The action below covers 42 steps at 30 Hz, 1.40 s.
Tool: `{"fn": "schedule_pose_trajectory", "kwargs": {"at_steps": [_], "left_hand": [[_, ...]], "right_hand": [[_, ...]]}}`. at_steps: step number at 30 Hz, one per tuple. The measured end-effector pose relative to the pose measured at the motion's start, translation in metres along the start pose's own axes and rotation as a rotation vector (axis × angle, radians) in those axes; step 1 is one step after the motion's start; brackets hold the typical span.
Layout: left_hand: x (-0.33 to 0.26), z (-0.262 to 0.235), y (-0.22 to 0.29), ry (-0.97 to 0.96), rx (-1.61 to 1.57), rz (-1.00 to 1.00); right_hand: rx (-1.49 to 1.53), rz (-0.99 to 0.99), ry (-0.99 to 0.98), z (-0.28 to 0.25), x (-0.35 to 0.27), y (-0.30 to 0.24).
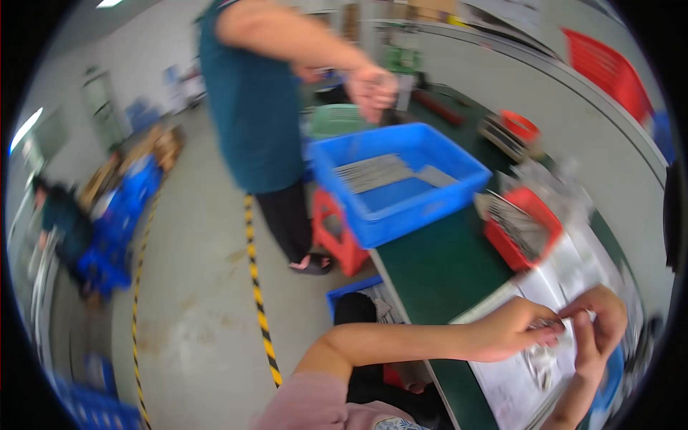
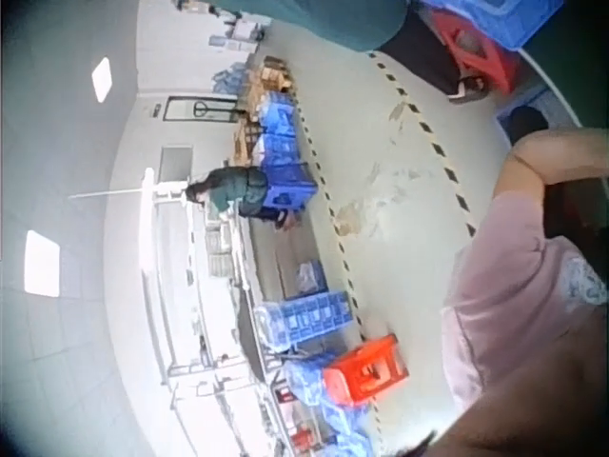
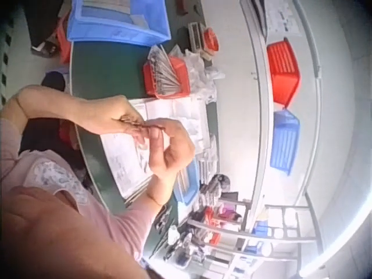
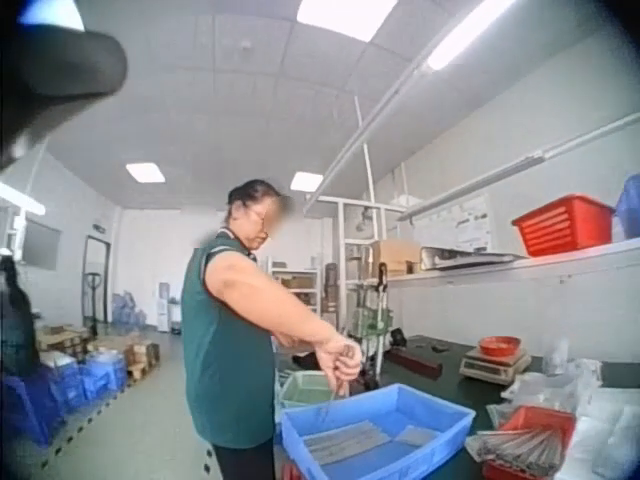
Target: Assemble small metal rings or sleeves onto thin metal rods at an assembly station.
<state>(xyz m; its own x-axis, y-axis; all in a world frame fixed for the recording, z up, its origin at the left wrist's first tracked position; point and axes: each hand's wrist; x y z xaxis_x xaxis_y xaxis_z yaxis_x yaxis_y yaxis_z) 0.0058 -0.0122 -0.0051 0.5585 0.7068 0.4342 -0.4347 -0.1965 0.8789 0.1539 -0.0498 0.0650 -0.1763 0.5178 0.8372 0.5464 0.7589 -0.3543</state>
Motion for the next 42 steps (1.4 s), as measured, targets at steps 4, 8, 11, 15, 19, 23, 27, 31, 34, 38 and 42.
{"fn": "schedule_pose_trajectory", "kwargs": {"at_steps": [4, 8, 11, 15, 19, 23, 27, 31, 34, 38, 42], "left_hand": [[0.009, -0.001, -0.005, -0.011, -0.038, -0.013], [0.004, -0.010, -0.006, 0.056, 0.021, 0.023], [0.013, -0.012, -0.015, 0.187, -0.016, 0.072], [0.020, -0.006, -0.021, 0.221, -0.077, 0.169], [0.015, 0.004, -0.022, 0.154, -0.064, 0.161], [0.011, 0.004, -0.014, 0.105, -0.152, 0.118], [0.005, -0.005, -0.005, -0.015, -0.008, 0.082], [0.001, -0.003, -0.006, -0.005, -0.052, 0.139], [0.001, -0.009, 0.001, -0.084, -0.010, 0.048], [0.005, -0.011, -0.003, -0.093, 0.009, 0.052], [0.004, -0.010, -0.014, 0.010, -0.038, 0.219]], "right_hand": [[0.010, 0.090, 0.307, -0.004, -0.013, 0.029], [0.198, 0.301, 0.305, 0.005, -0.023, 0.054], [0.418, 0.743, 0.064, 0.031, -0.078, 0.079], [0.489, 0.730, -0.425, 0.044, -0.111, 0.081], [0.443, 0.809, -0.487, 0.073, -0.109, 0.061], [0.418, 0.631, -0.416, 0.074, -0.135, 0.089], [0.436, 0.697, -0.500, 0.069, -0.125, 0.079], [0.403, 0.658, -0.369, 0.076, -0.133, 0.076], [0.431, 0.736, -0.517, 0.074, -0.123, 0.074], [0.488, 0.717, -0.446, 0.076, -0.134, 0.086], [0.461, 0.682, -0.434, 0.075, -0.139, 0.096]]}}
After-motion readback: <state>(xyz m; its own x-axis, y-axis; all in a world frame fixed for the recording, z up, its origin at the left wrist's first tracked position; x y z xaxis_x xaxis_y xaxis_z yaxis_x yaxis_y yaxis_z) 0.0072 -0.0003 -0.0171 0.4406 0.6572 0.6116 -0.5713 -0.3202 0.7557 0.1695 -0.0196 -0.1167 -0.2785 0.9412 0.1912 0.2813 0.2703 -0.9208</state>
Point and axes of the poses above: each hand's wrist, its own x-axis towards the middle knuckle, its own z-axis out of the palm, y = z × x, and after that the axes turned 10 degrees about y, right-handed
